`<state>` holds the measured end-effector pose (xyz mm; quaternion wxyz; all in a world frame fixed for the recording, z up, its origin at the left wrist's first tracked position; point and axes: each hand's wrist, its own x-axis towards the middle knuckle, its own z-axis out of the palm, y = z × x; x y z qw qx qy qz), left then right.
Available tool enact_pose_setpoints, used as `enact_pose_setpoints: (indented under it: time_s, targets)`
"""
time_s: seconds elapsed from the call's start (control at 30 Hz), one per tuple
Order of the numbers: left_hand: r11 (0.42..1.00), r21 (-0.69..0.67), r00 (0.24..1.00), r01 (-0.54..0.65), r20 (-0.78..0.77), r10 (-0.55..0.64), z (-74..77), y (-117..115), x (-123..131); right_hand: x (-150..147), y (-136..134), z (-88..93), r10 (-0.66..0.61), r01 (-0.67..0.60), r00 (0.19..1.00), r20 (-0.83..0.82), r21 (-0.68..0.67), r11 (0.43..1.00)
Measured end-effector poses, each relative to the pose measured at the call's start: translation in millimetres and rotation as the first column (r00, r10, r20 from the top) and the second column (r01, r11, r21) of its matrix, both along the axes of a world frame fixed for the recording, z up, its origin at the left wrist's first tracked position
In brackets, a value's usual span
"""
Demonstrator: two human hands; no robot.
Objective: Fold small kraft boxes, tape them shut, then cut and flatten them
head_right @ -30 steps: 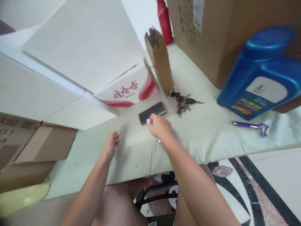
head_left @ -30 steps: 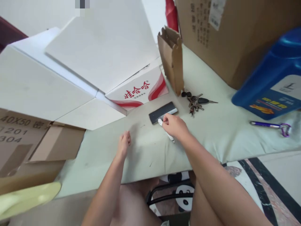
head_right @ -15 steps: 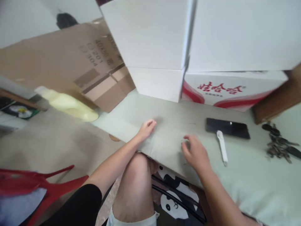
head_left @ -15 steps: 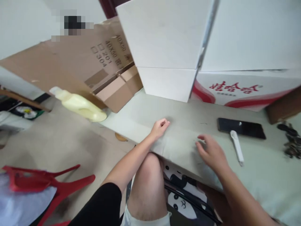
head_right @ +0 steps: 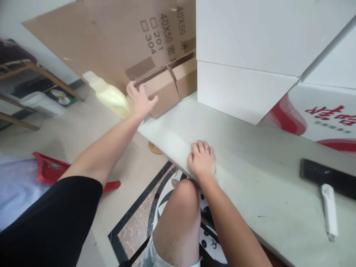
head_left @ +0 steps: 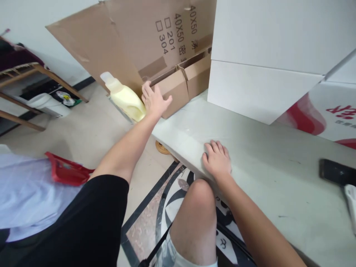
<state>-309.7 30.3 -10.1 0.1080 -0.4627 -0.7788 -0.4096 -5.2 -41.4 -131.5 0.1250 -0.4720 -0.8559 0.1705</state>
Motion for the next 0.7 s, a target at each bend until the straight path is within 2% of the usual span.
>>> enact_pose_setpoints:
  time_s: [0.1,0.2,0.3,0.4,0.47,0.57,0.63,0.7]
  targets:
    - [0.999,0.035,0.995,0.029,0.099,-0.032,-0.1,9.2,-18.0,-0.1,-1.9,1.1,-0.006,0.006,1.0,0.021,-0.008,1.0]
    - [0.998,0.046,0.978,-0.033,0.208,0.023,-2.5,19.0,-28.6,2.2,-2.7,2.3,-0.005,0.005,1.0,0.028,-0.018,1.0]
    - [0.993,0.026,0.962,-0.119,0.249,0.109,-2.9,25.7,-30.9,1.0,-1.9,2.8,-0.017,0.017,1.0,0.021,-0.026,1.0]
    - [0.996,0.022,0.967,-0.086,0.241,0.078,0.0,22.8,-27.6,-0.3,-0.6,2.5,-0.019,0.018,1.0,-0.014,-0.031,0.999]
    - [0.998,0.06,0.973,-0.014,0.232,0.0,2.0,12.2,-23.3,2.4,0.0,2.1,-0.005,0.003,0.998,-0.057,-0.038,0.999]
    - [0.989,0.122,0.978,0.089,0.178,-0.11,3.4,-18.5,-13.5,18.5,-0.5,2.3,0.023,-0.031,0.988,-0.154,-0.048,0.998]
    - [0.983,0.115,0.98,0.14,0.126,-0.154,4.9,-44.0,-3.2,39.4,-1.9,4.1,0.006,-0.018,0.976,-0.216,-0.052,0.998]
    - [0.966,0.106,0.963,0.237,0.103,-0.247,9.2,-65.6,13.3,67.5,-3.0,9.1,-0.04,0.026,0.96,-0.276,-0.052,0.998]
